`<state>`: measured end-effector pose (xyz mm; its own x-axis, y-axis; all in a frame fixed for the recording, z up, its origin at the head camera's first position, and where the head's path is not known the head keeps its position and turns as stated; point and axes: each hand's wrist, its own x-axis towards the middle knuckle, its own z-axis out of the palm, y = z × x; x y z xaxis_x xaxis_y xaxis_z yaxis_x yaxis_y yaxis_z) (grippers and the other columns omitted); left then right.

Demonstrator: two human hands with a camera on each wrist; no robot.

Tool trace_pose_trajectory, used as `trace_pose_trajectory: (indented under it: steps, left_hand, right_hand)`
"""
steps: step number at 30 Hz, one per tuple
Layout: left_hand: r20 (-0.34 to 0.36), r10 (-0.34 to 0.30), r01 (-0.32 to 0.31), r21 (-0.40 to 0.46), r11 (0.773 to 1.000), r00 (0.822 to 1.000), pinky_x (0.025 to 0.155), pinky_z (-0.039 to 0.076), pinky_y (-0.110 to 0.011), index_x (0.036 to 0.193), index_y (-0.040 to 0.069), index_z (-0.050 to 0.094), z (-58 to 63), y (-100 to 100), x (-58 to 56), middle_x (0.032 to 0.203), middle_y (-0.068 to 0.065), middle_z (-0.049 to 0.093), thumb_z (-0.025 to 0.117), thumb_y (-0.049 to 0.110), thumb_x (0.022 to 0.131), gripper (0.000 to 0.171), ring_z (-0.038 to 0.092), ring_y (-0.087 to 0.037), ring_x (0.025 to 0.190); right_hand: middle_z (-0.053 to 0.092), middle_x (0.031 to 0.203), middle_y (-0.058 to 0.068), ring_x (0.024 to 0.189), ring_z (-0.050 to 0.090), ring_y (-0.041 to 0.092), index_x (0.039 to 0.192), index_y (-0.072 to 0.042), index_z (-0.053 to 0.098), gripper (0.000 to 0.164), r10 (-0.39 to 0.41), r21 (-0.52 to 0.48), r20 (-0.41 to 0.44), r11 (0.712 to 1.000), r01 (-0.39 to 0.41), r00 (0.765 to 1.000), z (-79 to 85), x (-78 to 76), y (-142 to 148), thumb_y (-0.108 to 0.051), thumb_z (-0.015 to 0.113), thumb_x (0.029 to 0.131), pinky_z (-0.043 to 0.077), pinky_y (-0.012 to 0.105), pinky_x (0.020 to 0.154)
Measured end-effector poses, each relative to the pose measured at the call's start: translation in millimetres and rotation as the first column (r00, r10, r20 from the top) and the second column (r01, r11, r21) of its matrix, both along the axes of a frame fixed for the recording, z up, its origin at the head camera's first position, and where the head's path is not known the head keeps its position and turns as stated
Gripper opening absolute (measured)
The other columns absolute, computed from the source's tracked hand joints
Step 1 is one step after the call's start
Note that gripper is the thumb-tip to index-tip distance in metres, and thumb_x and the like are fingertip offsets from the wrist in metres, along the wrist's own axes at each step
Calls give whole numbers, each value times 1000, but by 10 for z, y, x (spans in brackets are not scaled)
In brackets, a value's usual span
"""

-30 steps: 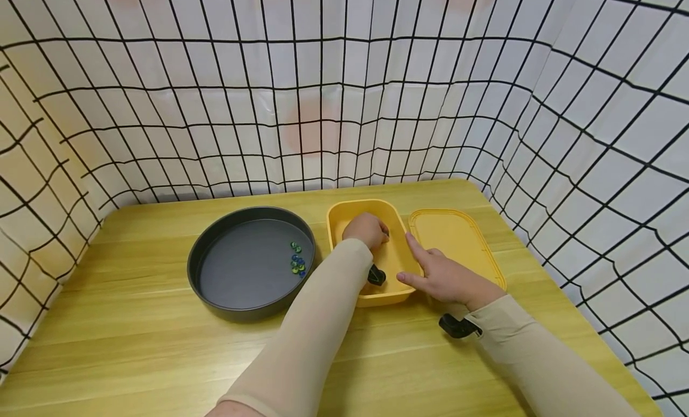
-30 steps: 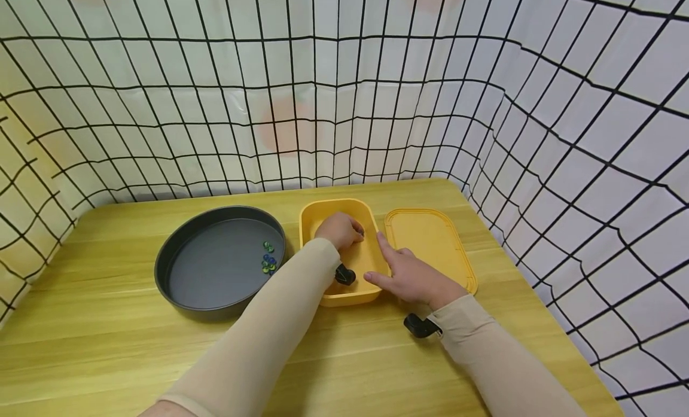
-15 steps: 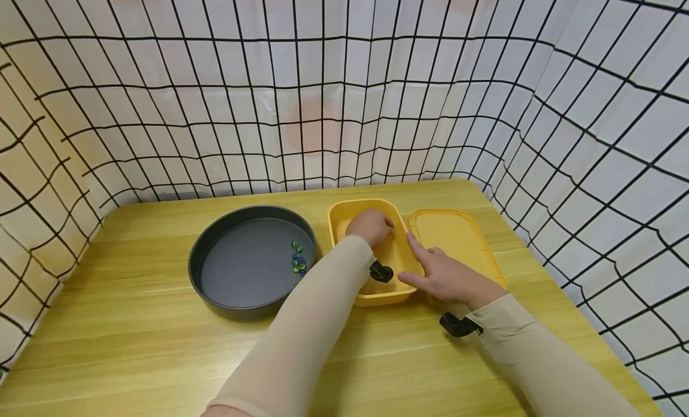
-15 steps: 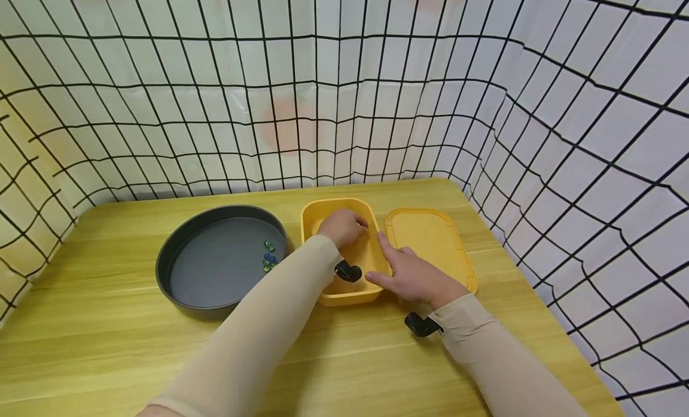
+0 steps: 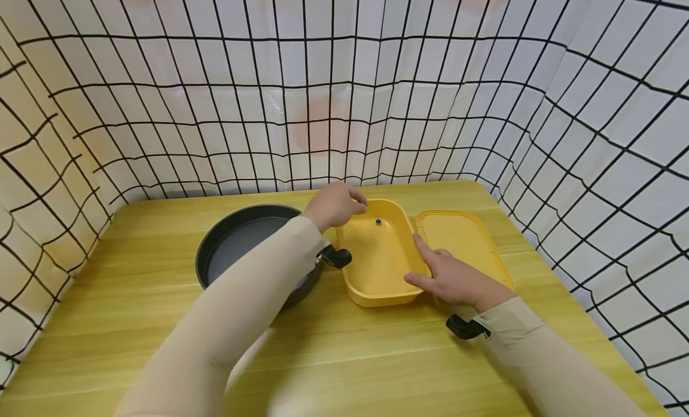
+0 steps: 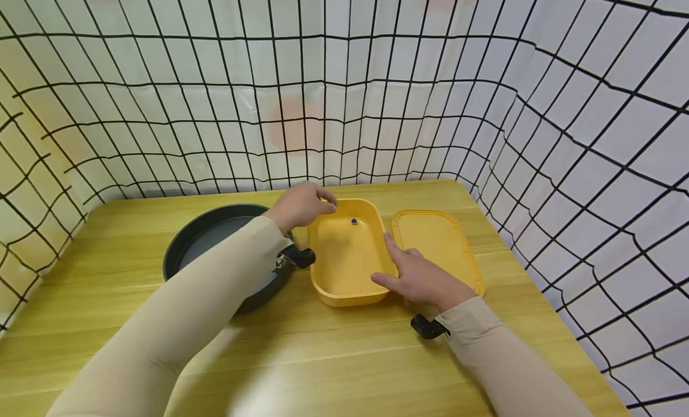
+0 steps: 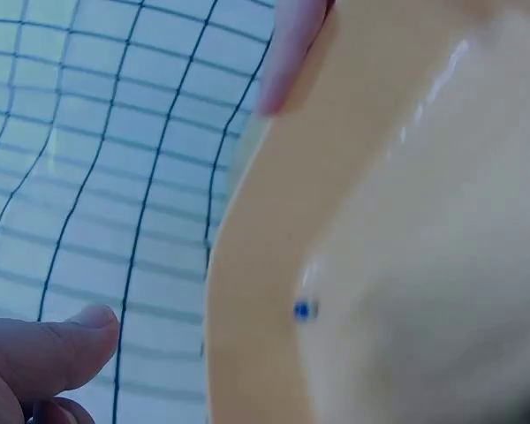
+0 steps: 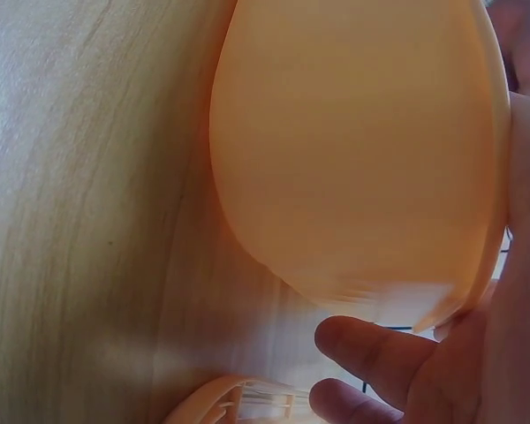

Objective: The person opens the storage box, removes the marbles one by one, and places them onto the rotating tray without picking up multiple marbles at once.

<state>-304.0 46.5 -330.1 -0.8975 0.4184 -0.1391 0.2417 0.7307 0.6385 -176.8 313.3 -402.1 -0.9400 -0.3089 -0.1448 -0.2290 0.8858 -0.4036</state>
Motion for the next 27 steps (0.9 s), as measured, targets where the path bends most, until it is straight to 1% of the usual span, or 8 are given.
trace_pose_trajectory:
  steps: [2,5,9,13,15,20,24,27]
  left_hand:
    - [-2,12,-12,-6,1000,1000,77,54,-33,125,22,77,17,-191,-9,149,0,63,68,32,104,25,65,-18,93]
    - [-6,27,-27,-5,1000,1000,73,51,-33,125,20,77,-15,-491,18,143,-3,67,68,31,104,25,61,-19,83]
    - [12,44,-44,-9,999,999,85,53,-40,128,17,76,-143,-876,34,134,-4,71,67,30,104,29,66,-24,96]
    - [53,75,-74,-19,997,996,95,54,-46,134,16,73,-260,-1182,44,141,-6,68,65,29,105,33,66,-28,119]
    - [65,90,-88,-29,996,994,96,55,-47,136,15,72,-301,-1285,50,145,-7,65,65,29,106,34,65,-30,125]
    - [76,112,-110,-34,993,991,94,54,-47,137,15,71,-369,-1435,54,149,-8,63,65,29,105,35,64,-31,124]
    - [70,118,-116,-32,993,990,101,53,-50,138,15,70,-392,-1496,57,148,-9,63,65,29,105,37,62,-33,129]
    - [66,114,-114,-11,993,991,103,52,-51,140,15,69,-366,-1491,64,149,-9,63,65,32,105,39,61,-32,131]
  right_hand:
    - [38,159,38,145,41,52,170,-5,5,100,2,-3,-2,1000,-2,1000,3,4,1,-64,52,104,40,66,115]
    - [38,159,38,145,42,51,170,-5,5,101,1,-6,-6,1000,-1,1000,8,18,2,-64,53,104,40,66,114]
    - [37,159,38,145,42,52,170,-5,5,101,-5,-4,-5,1000,5,1000,15,36,5,-64,52,104,40,66,114]
    - [36,159,39,145,42,53,170,-5,5,100,-5,1,-7,1000,5,1000,11,38,11,-64,52,104,40,67,114]
    - [37,159,39,145,43,52,170,-5,5,101,-8,4,-9,1000,8,1000,6,35,16,-65,52,104,41,66,114]
    - [40,157,38,143,45,51,170,-6,4,102,-14,-1,-4,1000,14,1000,3,25,11,-66,52,103,41,66,114]
    - [40,156,39,143,45,51,170,-7,4,102,-13,-10,3,1000,13,1000,7,18,-4,-65,53,103,41,66,113]
    - [39,157,38,143,44,51,170,-7,3,102,-12,-10,7,1000,12,1000,12,14,-16,-65,53,103,41,66,113]
